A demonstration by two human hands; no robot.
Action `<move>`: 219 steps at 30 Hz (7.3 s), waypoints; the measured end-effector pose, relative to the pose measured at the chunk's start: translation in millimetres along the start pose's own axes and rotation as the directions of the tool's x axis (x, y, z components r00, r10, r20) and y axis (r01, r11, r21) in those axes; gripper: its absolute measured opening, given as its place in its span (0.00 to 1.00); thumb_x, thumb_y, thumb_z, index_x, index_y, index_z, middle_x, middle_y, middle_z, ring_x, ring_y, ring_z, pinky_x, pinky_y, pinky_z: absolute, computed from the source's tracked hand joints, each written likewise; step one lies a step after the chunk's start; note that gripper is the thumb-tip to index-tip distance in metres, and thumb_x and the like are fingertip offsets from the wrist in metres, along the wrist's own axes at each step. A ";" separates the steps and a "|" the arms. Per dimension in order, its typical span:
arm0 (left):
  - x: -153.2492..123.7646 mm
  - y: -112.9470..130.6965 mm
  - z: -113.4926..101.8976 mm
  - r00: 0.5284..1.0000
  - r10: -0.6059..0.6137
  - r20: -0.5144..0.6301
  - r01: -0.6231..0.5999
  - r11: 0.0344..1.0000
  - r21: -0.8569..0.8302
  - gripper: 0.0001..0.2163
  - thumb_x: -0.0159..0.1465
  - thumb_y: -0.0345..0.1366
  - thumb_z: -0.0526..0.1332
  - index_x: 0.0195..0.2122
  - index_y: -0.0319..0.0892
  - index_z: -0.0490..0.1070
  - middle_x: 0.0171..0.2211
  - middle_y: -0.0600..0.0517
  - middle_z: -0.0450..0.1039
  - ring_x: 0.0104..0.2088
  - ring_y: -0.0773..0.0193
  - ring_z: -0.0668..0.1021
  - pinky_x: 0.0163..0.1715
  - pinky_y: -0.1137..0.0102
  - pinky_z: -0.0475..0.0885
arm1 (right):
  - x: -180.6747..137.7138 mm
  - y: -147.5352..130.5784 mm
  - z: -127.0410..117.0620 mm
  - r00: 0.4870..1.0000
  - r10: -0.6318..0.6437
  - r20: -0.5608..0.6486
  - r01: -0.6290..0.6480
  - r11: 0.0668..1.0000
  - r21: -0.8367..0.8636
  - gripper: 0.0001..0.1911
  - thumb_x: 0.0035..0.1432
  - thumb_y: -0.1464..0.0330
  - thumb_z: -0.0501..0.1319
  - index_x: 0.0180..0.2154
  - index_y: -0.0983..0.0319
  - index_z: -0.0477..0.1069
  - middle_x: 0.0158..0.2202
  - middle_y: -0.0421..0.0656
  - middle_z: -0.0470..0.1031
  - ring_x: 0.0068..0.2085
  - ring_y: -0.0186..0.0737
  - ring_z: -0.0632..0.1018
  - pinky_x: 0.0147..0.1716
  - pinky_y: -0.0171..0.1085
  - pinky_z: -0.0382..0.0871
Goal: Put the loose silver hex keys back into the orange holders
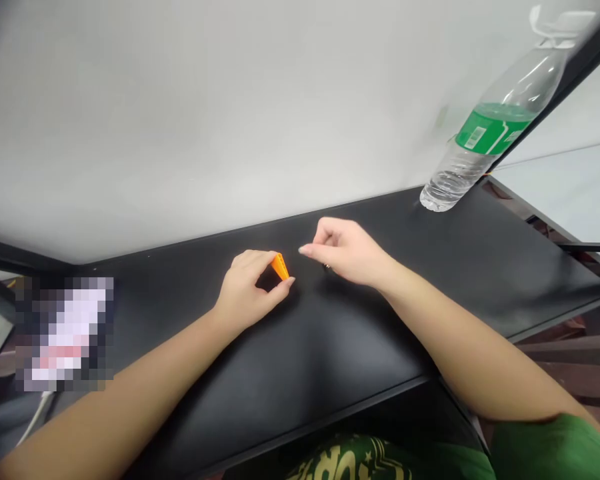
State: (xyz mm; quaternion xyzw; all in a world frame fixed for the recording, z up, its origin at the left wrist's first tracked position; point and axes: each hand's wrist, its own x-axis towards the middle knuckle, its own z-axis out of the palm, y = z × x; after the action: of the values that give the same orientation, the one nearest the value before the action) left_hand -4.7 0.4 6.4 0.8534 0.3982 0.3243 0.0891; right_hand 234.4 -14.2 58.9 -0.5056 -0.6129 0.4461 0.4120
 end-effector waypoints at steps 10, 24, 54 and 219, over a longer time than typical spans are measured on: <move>-0.3 -0.7 1.1 1.000 0.003 -0.028 -0.003 1.000 0.007 0.14 0.64 0.43 0.67 0.49 0.46 0.72 0.42 0.52 0.80 0.43 0.57 0.79 0.52 0.58 0.69 | 14.4 38.0 29.3 0.960 0.011 0.280 0.201 0.669 -0.715 0.12 0.68 0.65 0.61 0.30 0.59 0.65 0.25 0.42 0.69 0.25 0.38 0.66 0.28 0.38 0.53; 0.2 -2.9 1.9 1.000 -0.015 -0.026 0.015 1.000 0.002 0.14 0.63 0.44 0.67 0.48 0.47 0.73 0.42 0.52 0.81 0.42 0.57 0.79 0.50 0.58 0.71 | 18.8 18.8 -26.6 0.994 0.098 0.045 -0.053 0.811 -0.583 0.08 0.61 0.68 0.58 0.35 0.58 0.76 0.29 0.36 0.78 0.28 0.35 0.73 0.31 0.34 0.63; 1.0 -1.9 3.5 1.000 -0.025 0.003 0.025 1.000 -0.010 0.14 0.63 0.45 0.68 0.48 0.47 0.73 0.44 0.52 0.81 0.43 0.56 0.80 0.51 0.60 0.72 | 24.9 14.2 -13.6 0.947 0.273 0.167 0.052 0.384 -0.922 0.05 0.57 0.74 0.61 0.29 0.62 0.72 0.35 0.47 0.78 0.32 0.40 0.74 0.28 0.37 0.57; -3.4 1.0 0.5 0.999 0.031 0.008 -0.030 0.996 -0.081 0.16 0.63 0.42 0.69 0.50 0.46 0.72 0.40 0.52 0.80 0.43 0.57 0.80 0.52 0.58 0.73 | 10.7 7.1 -58.5 0.918 -0.362 0.161 0.364 0.612 -0.702 0.09 0.70 0.70 0.56 0.41 0.60 0.75 0.38 0.45 0.79 0.36 0.41 0.79 0.37 0.39 0.70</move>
State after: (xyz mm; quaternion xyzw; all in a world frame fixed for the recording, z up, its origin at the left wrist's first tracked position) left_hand -5.4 -2.7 4.7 0.8566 0.3713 0.3373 0.1206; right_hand 290.6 4.6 68.0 -0.4905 -0.8276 0.0783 0.2614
